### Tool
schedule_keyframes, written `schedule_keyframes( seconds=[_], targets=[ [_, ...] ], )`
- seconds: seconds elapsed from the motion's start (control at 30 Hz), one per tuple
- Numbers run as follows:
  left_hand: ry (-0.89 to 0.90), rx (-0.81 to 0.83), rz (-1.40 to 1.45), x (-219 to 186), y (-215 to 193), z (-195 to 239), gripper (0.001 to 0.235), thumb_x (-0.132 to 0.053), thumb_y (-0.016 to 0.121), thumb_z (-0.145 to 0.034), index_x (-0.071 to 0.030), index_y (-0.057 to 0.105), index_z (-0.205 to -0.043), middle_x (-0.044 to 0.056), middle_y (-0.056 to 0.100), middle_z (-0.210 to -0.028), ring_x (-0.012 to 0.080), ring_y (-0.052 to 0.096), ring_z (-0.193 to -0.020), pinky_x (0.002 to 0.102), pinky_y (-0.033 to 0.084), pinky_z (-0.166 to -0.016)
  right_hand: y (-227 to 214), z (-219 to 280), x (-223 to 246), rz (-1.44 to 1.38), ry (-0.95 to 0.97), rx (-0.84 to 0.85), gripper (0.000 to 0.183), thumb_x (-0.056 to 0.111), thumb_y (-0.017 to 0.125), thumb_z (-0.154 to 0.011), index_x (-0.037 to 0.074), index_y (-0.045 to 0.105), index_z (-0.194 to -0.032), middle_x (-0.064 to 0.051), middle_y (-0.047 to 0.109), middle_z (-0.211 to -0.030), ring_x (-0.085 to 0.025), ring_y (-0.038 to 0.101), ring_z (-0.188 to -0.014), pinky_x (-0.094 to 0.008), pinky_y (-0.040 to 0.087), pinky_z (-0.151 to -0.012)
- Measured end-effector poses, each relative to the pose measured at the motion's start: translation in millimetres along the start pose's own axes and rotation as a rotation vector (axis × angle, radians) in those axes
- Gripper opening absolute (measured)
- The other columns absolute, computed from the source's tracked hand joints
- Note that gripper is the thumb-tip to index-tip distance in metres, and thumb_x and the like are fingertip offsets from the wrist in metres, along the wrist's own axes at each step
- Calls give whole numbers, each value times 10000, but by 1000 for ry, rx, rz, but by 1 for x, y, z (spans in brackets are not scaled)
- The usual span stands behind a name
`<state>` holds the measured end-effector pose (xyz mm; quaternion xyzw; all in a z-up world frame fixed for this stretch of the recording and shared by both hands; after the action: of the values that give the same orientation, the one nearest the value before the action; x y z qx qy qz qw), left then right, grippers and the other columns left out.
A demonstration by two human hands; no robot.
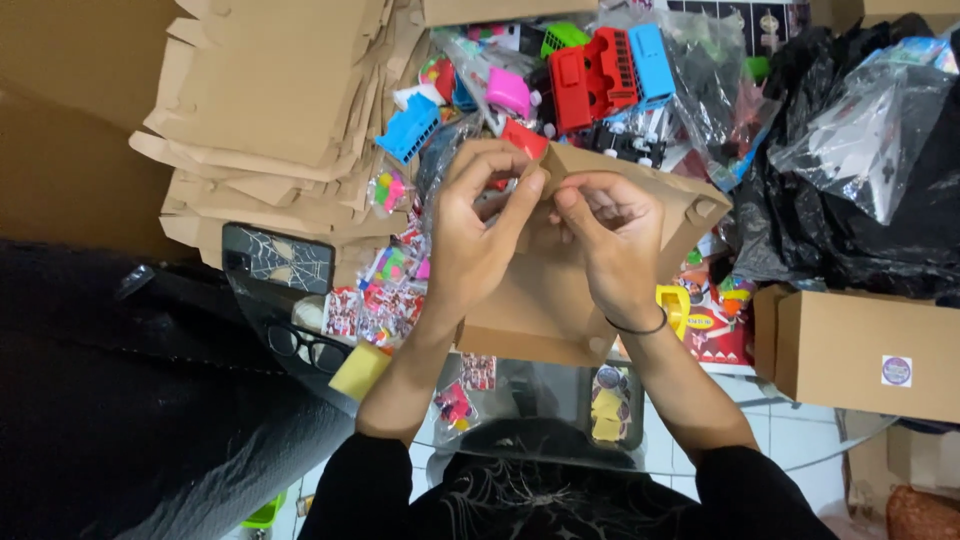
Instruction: The person assembles flat cardboard boxes by folding the side flaps and tucking the tabs into slots to form the box structure. They handle multiple boxes, picking them from a stack, folding them into shape, and placing the finished boxes on the table.
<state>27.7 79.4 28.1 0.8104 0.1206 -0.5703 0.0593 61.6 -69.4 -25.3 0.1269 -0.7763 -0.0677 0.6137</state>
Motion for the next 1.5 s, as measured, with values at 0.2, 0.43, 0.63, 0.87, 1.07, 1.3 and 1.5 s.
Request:
schedule_keyframes(
  seconds=[0.2,0.43,0.63,0.87,1.07,1.3,1.5],
  targets=[
    [-6,5,44,-6,-2,2,189,-222,729,-971,-43,710,-1027,57,636,-1063,194,691,-1041,374,640,-837,4,2,9,64,-56,-6,161,95,797,-952,-28,721,-1024,-86,703,-750,-101,649,-667,-207,519,-569],
    [26,9,55,-4,3,4,176,-211,721,-976,-41,714,-1020,44,622,-1050,180,685,-1027,377,645,-831,1,9,10,81,-87,-39,139,77,745,-1001,-54,705,-1025,-96,672,-751,-124,650,-688,-232,529,-568],
    [40,-5,49,-5,8,12,176,-221,724,-977,-50,714,-1015,43,633,-1057,184,686,-1022,378,645,-829,-6,12,4,61,-105,-17,130,56,706,-1029,-63,673,-990,-106,632,-726,-144,627,-676,-239,516,-554],
    [73,-51,12,-2,13,13,146,-198,717,-972,-56,714,-1003,26,623,-1024,160,673,-987,357,643,-817,-8,6,2,-9,-59,28,140,69,685,-1038,-35,629,-962,-104,619,-731,-142,605,-656,-248,503,-521],
    [67,-68,29,-4,15,12,122,-173,722,-964,-54,706,-986,31,625,-1030,145,661,-995,339,634,-825,-14,5,-1,-6,-34,37,132,58,724,-1004,-36,638,-970,-123,666,-790,-158,663,-701,-253,544,-538],
    [-11,-10,139,-12,6,9,166,-198,772,-941,-48,738,-1002,10,632,-1049,68,608,-1033,315,626,-885,-13,1,-5,-56,-33,84,141,36,686,-1021,-95,639,-1001,-191,654,-755,-231,679,-680,-307,586,-528],
    [-22,1,169,-16,4,10,198,-201,798,-920,-32,742,-1007,19,632,-1061,74,612,-1033,305,615,-905,-11,1,-3,-27,-55,87,174,20,757,-981,-98,629,-990,-191,646,-755,-229,679,-677,-313,597,-520]
  ],
)
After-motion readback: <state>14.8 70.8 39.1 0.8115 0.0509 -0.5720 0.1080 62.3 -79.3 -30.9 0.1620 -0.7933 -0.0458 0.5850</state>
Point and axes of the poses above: each hand's wrist, its own z-axis away from the middle knuckle, its own y-axis out of the palm, x = y × z, the point moved 3 cm from there along -z, towards the middle knuckle
